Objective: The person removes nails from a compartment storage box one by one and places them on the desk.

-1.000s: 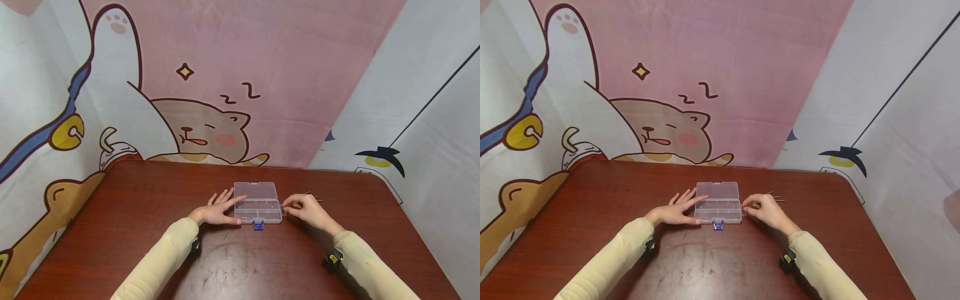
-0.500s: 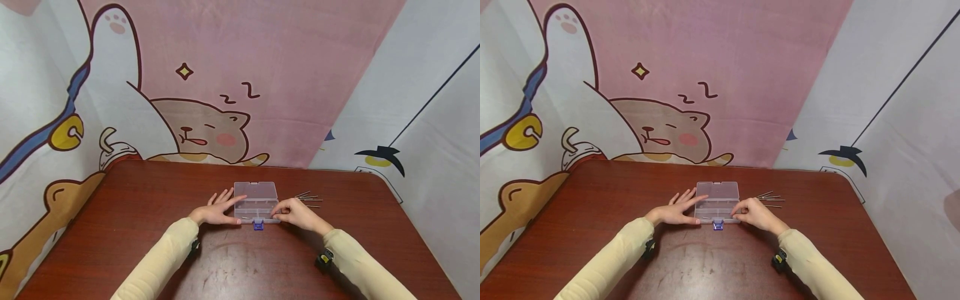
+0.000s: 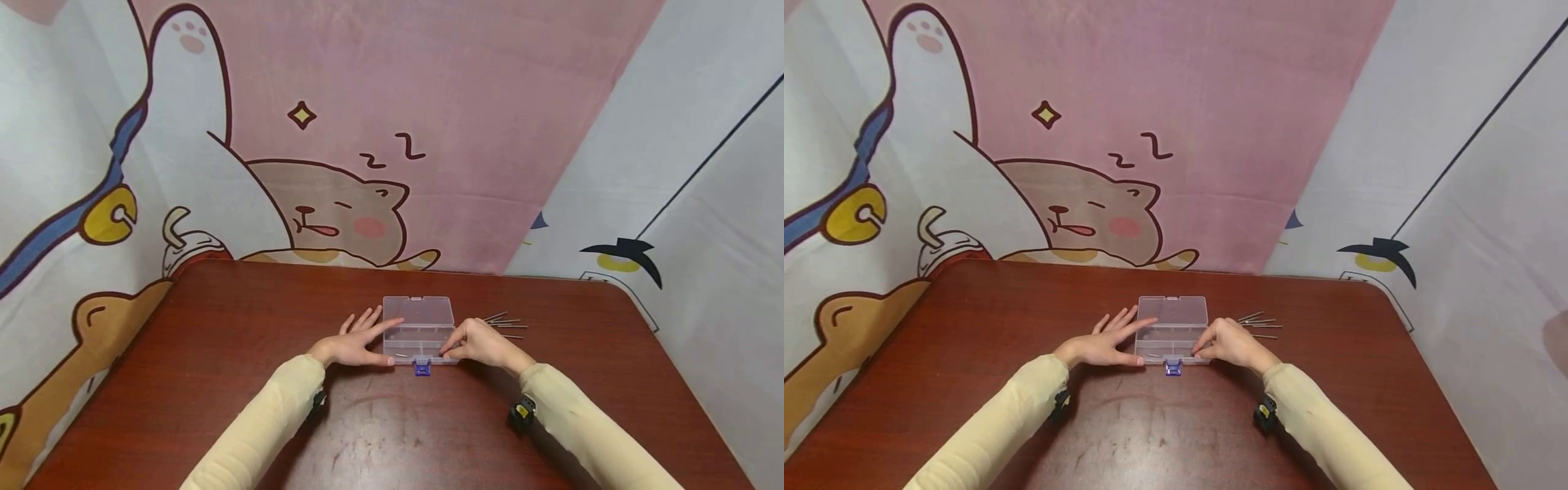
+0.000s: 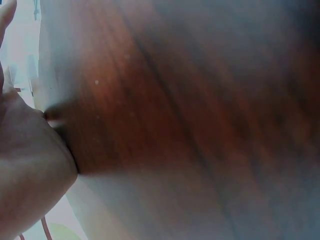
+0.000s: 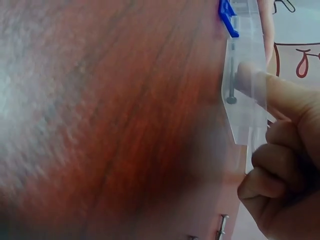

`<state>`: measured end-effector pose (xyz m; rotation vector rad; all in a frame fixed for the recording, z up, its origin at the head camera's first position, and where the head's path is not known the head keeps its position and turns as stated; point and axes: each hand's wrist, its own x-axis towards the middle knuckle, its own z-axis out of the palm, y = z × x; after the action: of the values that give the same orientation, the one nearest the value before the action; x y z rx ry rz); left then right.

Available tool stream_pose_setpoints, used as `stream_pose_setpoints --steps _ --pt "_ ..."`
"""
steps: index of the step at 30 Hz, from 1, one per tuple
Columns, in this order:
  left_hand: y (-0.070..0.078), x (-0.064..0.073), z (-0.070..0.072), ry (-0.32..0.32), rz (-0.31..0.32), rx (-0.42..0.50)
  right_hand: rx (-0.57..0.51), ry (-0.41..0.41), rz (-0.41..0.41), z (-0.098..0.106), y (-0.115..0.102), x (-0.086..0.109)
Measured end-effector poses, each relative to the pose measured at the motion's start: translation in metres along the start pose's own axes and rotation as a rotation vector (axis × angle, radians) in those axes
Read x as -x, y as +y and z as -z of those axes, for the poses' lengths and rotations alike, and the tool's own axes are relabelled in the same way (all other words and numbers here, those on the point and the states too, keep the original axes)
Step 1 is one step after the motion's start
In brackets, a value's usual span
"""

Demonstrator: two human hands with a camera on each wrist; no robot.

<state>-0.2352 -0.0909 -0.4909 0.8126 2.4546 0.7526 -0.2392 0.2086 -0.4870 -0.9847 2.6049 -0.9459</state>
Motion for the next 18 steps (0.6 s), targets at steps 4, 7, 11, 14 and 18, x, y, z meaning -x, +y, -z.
stream_pose_setpoints --steps 4,7,11,14,18 --pt "0.001 0.000 0.000 -0.003 -0.003 0.001 0.035 0.043 -0.017 -0.004 -0.001 0.002" --pt "0.001 0.000 0.000 -0.003 -0.003 0.004 0.084 0.087 -0.033 -0.007 -0.003 0.004" --pt "-0.001 0.000 0.001 0.001 0.003 -0.012 0.144 0.139 -0.053 -0.010 -0.007 0.004" --pt "-0.001 -0.001 0.000 0.002 0.005 -0.021 0.170 0.170 -0.072 -0.011 -0.009 0.005" --pt "0.000 -0.001 -0.001 0.002 0.005 -0.018 0.181 0.203 -0.109 -0.015 -0.012 0.005"
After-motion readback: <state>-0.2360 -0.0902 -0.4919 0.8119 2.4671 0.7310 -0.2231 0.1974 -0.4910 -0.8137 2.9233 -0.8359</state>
